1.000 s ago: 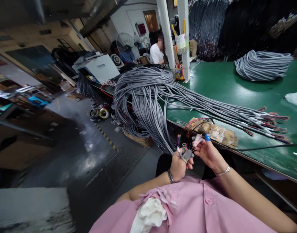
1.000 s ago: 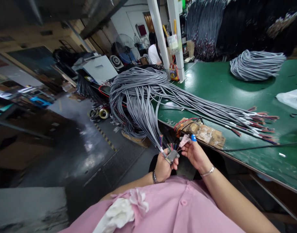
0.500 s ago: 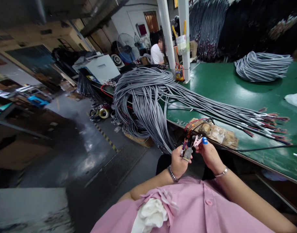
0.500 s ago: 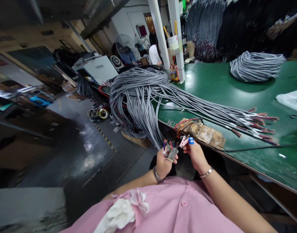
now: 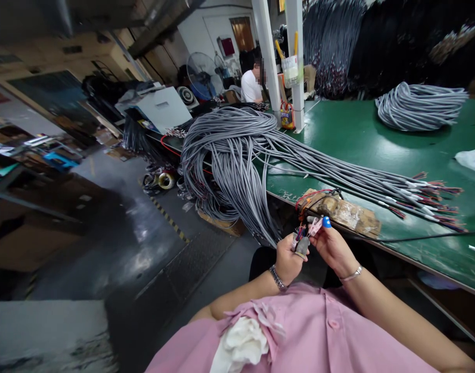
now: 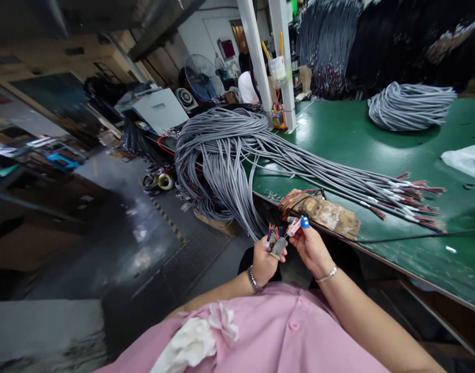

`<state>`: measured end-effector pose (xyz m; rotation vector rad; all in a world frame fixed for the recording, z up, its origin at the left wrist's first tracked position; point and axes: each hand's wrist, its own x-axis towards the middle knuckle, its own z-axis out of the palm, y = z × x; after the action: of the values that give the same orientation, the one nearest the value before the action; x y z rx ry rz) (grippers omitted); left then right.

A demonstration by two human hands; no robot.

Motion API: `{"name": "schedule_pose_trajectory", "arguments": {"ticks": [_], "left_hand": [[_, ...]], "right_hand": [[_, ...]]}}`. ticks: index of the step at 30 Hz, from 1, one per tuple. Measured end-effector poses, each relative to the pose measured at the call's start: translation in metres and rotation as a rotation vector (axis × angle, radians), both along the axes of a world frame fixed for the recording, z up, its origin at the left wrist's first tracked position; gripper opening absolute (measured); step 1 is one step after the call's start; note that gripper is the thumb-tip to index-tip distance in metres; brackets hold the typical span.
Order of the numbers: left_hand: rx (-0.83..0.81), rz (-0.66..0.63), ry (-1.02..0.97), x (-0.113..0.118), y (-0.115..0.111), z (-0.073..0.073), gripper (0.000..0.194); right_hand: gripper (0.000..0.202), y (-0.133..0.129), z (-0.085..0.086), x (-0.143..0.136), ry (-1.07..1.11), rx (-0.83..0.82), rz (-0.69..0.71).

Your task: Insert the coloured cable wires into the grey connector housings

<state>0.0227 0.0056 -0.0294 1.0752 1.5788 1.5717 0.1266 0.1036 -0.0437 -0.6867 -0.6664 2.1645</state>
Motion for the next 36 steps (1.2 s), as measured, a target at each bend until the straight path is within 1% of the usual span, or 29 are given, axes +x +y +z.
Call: {"name": "schedule_pose_trajectory", "arguments": {"ticks": [5, 9, 12, 15, 18, 20, 22, 24, 26, 28, 30, 32, 34, 36], "left_hand": [[-0.071, -0.035, -0.146, -0.003, -0.006, 0.001, 0.031], [-0.125, -0.020, -0.269, -0.010, -0.012, -0.004, 0.036], [-0.104, -0.059, -0.335, -0.015, -0.014, -0.004, 0.038], [-0.029, -0.102, -0.366, -0.018, -0.016, 0.001, 0.040], [0.019, -0.112, -0.329, -0.017, -0.019, 0.005, 0.039], [-0.026, -0.141, -0.256, -0.016, -0.022, 0.005, 0.038], [-0.104, -0.190, -0.145, -0.013, -0.027, 0.004, 0.034], [-0.149, -0.243, -0.016, -0.009, -0.032, 0.002, 0.027], [-0.143, -0.267, 0.125, -0.005, -0.037, 0.000, 0.020], [-0.122, -0.258, 0.274, -0.002, -0.041, 0.000, 0.020], [-0.114, -0.247, 0.393, -0.001, -0.046, 0.000, 0.022], [-0.102, -0.249, 0.421, 0.001, -0.050, 0.002, 0.022], [-0.066, -0.279, 0.317, 0.002, -0.055, 0.002, 0.020], [-0.042, -0.335, 0.107, 0.003, -0.059, 0.001, 0.022]], "right_hand": [[0.041, -0.002, -0.005, 0.009, 0.053, -0.104, 0.054], [0.036, 0.001, -0.016, 0.019, 0.001, -0.134, 0.036], [0.031, 0.001, -0.023, 0.026, -0.039, -0.092, 0.038], [0.028, -0.002, -0.025, 0.034, -0.103, -0.008, 0.038], [0.026, -0.011, -0.018, 0.043, -0.216, 0.112, 0.014], [0.027, -0.019, -0.009, 0.050, -0.314, 0.230, 0.013], [0.029, -0.030, 0.002, 0.056, -0.432, 0.401, 0.058], [0.028, -0.041, 0.013, 0.060, -0.514, 0.576, 0.151], [0.027, -0.053, 0.021, 0.062, -0.523, 0.691, 0.239], [0.026, -0.062, 0.025, 0.061, -0.545, 0.770, 0.239], [0.023, -0.067, 0.025, 0.060, -0.594, 0.814, 0.183], [0.021, -0.067, 0.023, 0.058, -0.629, 0.802, 0.145], [0.021, -0.063, 0.020, 0.055, -0.618, 0.742, 0.168], [0.022, -0.059, 0.018, 0.053, -0.561, 0.652, 0.227]]}}
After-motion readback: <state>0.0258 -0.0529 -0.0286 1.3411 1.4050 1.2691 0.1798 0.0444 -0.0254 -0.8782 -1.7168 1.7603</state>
